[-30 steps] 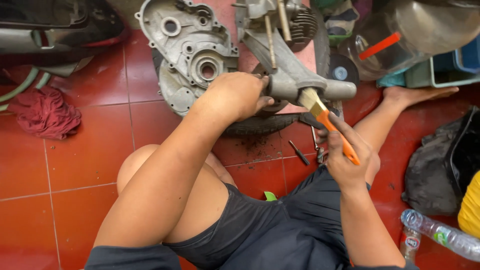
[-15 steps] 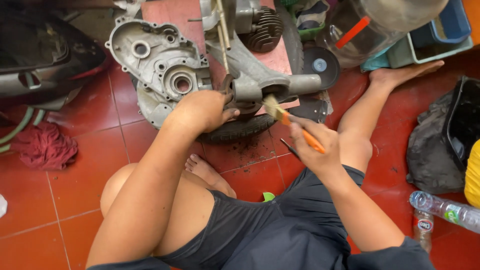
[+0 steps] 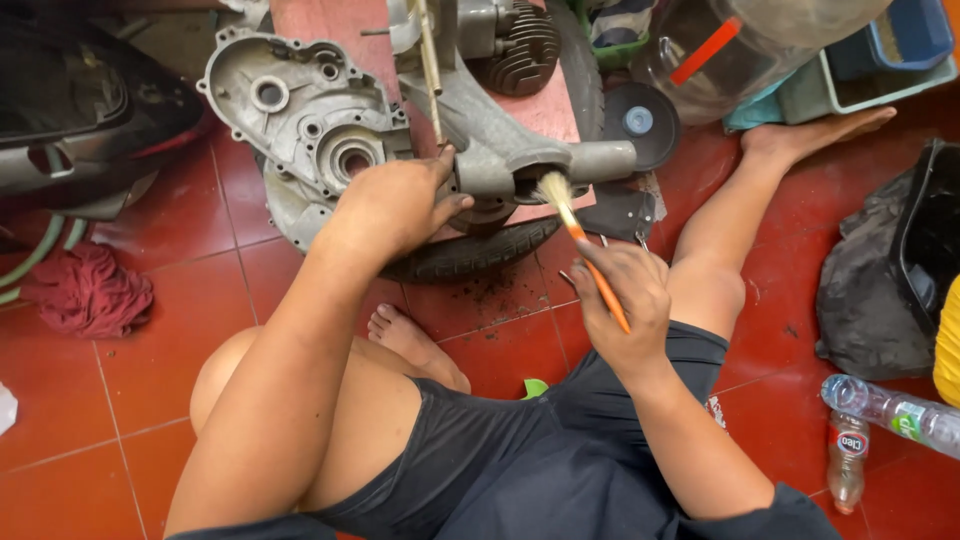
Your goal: Cleaning a motorcycle engine casing using a brush and a small scraping tool to remove dirt and grime.
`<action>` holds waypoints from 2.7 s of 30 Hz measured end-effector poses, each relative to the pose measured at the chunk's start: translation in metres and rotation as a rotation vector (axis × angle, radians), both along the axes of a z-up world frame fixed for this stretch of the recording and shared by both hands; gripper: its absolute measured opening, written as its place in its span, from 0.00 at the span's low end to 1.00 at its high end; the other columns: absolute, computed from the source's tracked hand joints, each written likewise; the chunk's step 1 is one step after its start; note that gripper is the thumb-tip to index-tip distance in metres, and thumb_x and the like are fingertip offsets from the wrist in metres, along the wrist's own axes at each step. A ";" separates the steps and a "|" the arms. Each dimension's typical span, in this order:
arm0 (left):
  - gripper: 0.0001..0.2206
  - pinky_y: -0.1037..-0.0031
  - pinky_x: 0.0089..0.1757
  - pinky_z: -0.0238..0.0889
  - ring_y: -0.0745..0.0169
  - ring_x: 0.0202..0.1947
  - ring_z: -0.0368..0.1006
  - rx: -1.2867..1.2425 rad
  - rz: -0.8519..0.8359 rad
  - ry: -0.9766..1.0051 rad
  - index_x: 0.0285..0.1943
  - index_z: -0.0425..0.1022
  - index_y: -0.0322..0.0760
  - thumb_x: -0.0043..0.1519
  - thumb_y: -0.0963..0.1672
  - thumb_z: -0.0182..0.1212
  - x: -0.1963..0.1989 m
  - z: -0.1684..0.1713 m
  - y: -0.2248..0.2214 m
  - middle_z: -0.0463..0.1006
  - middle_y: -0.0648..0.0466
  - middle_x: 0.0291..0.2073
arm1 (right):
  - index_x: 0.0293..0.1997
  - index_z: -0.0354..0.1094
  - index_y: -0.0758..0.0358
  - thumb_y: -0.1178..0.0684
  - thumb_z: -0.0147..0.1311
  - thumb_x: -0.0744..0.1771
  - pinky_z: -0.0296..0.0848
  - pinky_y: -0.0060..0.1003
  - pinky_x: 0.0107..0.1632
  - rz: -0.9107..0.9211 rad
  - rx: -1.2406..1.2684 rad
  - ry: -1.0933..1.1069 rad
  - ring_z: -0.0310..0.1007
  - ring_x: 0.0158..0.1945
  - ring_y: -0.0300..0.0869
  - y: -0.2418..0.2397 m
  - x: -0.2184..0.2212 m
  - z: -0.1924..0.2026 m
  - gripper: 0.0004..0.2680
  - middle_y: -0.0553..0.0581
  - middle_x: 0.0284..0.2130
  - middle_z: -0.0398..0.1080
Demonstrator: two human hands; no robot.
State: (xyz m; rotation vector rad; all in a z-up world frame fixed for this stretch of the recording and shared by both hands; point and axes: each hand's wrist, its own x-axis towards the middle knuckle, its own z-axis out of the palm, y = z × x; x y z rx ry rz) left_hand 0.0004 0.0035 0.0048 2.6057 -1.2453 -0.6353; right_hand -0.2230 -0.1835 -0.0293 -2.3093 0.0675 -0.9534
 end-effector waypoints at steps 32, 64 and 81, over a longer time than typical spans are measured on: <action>0.33 0.47 0.49 0.71 0.40 0.54 0.76 -0.042 -0.055 -0.021 0.76 0.59 0.32 0.65 0.53 0.56 -0.001 0.004 0.000 0.77 0.43 0.58 | 0.62 0.69 0.56 0.49 0.52 0.69 0.74 0.39 0.37 0.350 -0.854 0.464 0.78 0.39 0.46 -0.037 0.071 0.045 0.14 0.55 0.51 0.74; 0.38 0.43 0.51 0.69 0.34 0.54 0.76 0.018 -0.009 0.034 0.80 0.50 0.35 0.65 0.56 0.56 -0.006 -0.002 0.002 0.76 0.41 0.59 | 0.66 0.65 0.45 0.48 0.54 0.69 0.52 0.39 0.49 -0.047 -0.754 0.353 0.66 0.45 0.41 -0.024 0.064 -0.025 0.16 0.48 0.44 0.64; 0.35 0.46 0.49 0.70 0.39 0.53 0.77 -0.005 -0.016 -0.038 0.76 0.59 0.33 0.64 0.56 0.58 -0.004 -0.017 -0.003 0.78 0.42 0.57 | 0.52 0.80 0.50 0.53 0.65 0.67 0.71 0.36 0.36 0.066 -0.449 0.130 0.73 0.30 0.44 -0.014 0.026 -0.010 0.09 0.50 0.36 0.76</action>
